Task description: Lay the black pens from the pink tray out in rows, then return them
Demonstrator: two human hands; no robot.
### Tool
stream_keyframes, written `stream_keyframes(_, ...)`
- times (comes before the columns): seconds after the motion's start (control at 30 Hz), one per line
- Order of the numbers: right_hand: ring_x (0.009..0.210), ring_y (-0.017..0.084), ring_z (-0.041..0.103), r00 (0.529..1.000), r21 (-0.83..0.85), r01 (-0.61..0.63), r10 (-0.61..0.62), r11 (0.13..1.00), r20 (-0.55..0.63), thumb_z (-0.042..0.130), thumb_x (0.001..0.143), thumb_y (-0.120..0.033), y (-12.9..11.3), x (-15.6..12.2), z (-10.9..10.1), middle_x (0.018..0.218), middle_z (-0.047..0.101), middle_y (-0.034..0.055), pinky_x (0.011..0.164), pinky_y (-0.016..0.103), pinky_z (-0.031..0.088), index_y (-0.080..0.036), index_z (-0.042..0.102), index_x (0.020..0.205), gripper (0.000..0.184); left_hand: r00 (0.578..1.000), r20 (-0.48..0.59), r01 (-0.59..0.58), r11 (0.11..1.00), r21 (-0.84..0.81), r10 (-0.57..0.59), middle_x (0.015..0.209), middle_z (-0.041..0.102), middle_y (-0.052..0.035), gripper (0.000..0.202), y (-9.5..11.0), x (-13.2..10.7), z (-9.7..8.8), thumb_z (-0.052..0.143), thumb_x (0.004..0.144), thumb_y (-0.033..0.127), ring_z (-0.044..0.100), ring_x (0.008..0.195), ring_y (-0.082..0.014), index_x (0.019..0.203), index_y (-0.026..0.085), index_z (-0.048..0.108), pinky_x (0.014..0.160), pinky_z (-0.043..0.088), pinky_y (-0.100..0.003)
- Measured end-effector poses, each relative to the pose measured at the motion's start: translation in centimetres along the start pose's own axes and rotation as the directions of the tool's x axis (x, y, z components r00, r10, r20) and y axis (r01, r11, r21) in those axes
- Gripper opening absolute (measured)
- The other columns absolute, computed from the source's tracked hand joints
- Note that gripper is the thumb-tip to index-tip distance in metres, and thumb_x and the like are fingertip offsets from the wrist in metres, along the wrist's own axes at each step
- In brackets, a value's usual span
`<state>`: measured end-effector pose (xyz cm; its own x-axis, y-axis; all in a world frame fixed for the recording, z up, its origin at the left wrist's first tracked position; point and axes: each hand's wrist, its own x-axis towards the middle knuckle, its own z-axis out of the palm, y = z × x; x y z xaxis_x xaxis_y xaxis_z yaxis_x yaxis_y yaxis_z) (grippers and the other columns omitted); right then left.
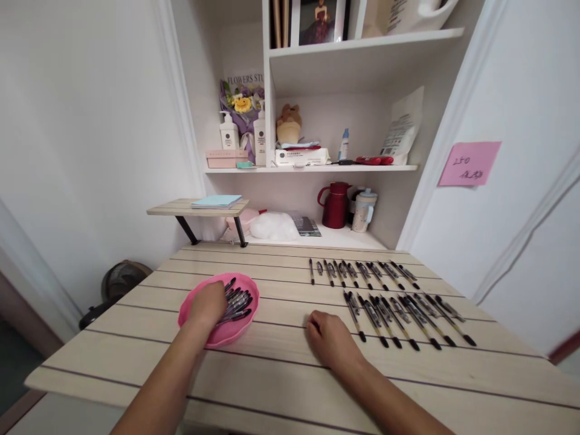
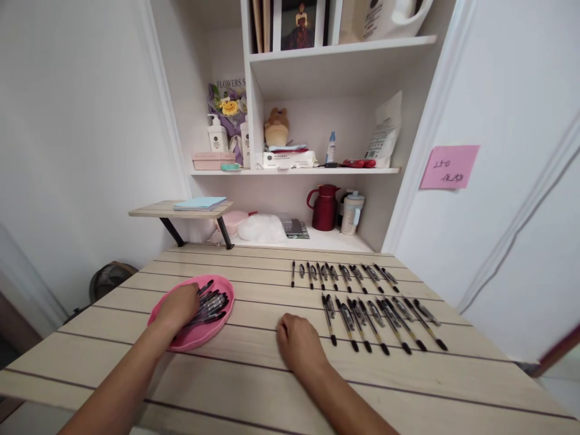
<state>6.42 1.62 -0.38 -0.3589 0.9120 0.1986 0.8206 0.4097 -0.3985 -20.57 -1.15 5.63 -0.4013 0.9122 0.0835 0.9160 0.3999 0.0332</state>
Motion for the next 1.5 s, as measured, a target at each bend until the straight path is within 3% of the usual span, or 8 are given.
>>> stream_keyframes(0.13, 0.08, 0.019, 0.062, 0.985, -0.142, -0.171, 0.171, 0.975, -0.013, 0.036, 0.086, -0.032, 0.2, 4.4, -1.4, 0.086, 0.066, 0.0135, 0.066, 0.025, 0.038, -0.014, 0.062, 0.085, 0.031, 0.992, -0.126, -0.037, 0.998, -0.046, 0.031, 0.086, 0.066, -0.0104, 0.026, 2.1, -1.0, -0.9, 0.035, 0.082, 0.023, 0.06, 0.077, -0.0233, 0.097, 0.017, 0.054, 0.057, 0.035, -0.027)
stream_keyframes(0.3, 0.091, 0.023, 0.061, 0.955, -0.179, -0.295, 0.294, 0.938, -0.036, 0.038, 0.085, -0.029, 1.2, 9.5, -0.9, 0.099, 0.063, 0.021, 0.076, 0.03, 0.042, -0.008, 0.061, 0.096, 0.033, 0.952, -0.253, -0.246, 0.926, -0.286, 0.175, 0.078, 0.064, -0.0034, 0.018, 6.0, -3.3, -1.1, 0.037, 0.083, 0.027, 0.058, 0.069, -0.0171, 0.09, 0.021, 0.053, 0.055, 0.031, -0.024)
stream_keyframes(0.6, 0.095, 0.022, 0.061, 0.926, -0.211, -0.369, 0.377, 0.905, -0.002, 0.044, 0.077, -0.016, 2.3, 11.6, 1.0, 0.101, 0.063, 0.0212, 0.081, 0.032, 0.044, -0.009, 0.062, 0.1, 0.03, 0.882, -0.31, -0.47, 0.708, -0.527, 0.354, 0.073, 0.062, -0.0021, 0.01, 9.9, -4.5, 1.8, 0.043, 0.078, 0.019, 0.055, 0.064, -0.0133, 0.081, 0.02, 0.053, 0.057, 0.033, -0.022)
stream_keyframes(0.8, 0.096, 0.022, 0.06, 0.922, -0.207, -0.379, 0.386, 0.902, -0.005, 0.042, 0.08, -0.017, 2.7, 11.7, 1.2, 0.104, 0.062, 0.0213, 0.083, 0.031, 0.043, -0.008, 0.061, 0.102, 0.031, 0.956, -0.057, -0.197, 0.484, -0.853, 0.289, 0.061, 0.056, 0.0021, 0.012, 12.0, -3.8, 3.2, 0.047, 0.073, 0.024, 0.051, 0.047, -0.0095, 0.08, 0.019, 0.054, 0.044, 0.033, -0.02)
stream_keyframes(0.9, 0.096, 0.021, 0.06, 0.92, -0.199, -0.384, 0.391, 0.901, -0.007, 0.041, 0.081, -0.017, 2.8, 11.6, 1.2, 0.104, 0.062, 0.0218, 0.083, 0.03, 0.043, -0.008, 0.061, 0.102, 0.031, 0.954, 0.111, 0.015, 0.324, -0.946, 0.28, 0.061, 0.055, 0.0032, 0.015, 12.6, -3.8, 3.5, 0.047, 0.071, 0.025, 0.048, 0.039, -0.0074, 0.083, 0.017, 0.05, 0.037, 0.032, -0.018)
stream_keyframes(1.07, 0.094, 0.022, 0.061, 0.916, -0.186, -0.396, 0.401, 0.899, -0.015, 0.04, 0.082, -0.017, 2.7, 11.5, 1.1, 0.102, 0.063, 0.0217, 0.081, 0.03, 0.044, -0.007, 0.061, 0.101, 0.03, 0.949, 0.181, 0.155, 0.116, -0.981, 0.26, 0.058, 0.052, 0.0053, 0.019, 12.7, -3.8, 4.9, 0.049, 0.068, 0.026, 0.044, 0.035, -0.0042, 0.084, 0.016, 0.046, 0.033, 0.03, -0.015)
stream_keyframes(1.23, 0.094, 0.022, 0.061, 0.913, -0.179, -0.405, 0.408, 0.897, -0.025, 0.041, 0.081, -0.016, 2.6, 11.4, 1.1, 0.101, 0.063, 0.0223, 0.081, 0.031, 0.044, -0.007, 0.061, 0.101, 0.03, 0.95, 0.186, 0.175, 0.064, -0.982, 0.253, 0.056, 0.052, 0.0056, 0.021, 12.4, -3.8, 5.7, 0.052, 0.067, 0.028, 0.044, 0.035, -0.004, 0.082, 0.016, 0.045, 0.033, 0.03, -0.015)
stream_keyframes(1.5, 0.094, 0.023, 0.061, 0.911, -0.174, -0.412, 0.412, 0.895, -0.037, 0.041, 0.081, -0.015, 2.4, 11.3, 1.0, 0.101, 0.063, 0.0215, 0.082, 0.031, 0.044, -0.006, 0.061, 0.101, 0.03, 0.945, 0.185, 0.159, 0.114, -0.981, 0.271, 0.057, 0.051, 0.0053, 0.019, 12.3, -3.9, 5.7, 0.05, 0.067, 0.025, 0.043, 0.034, -0.0037, 0.084, 0.016, 0.045, 0.031, 0.03, -0.014)
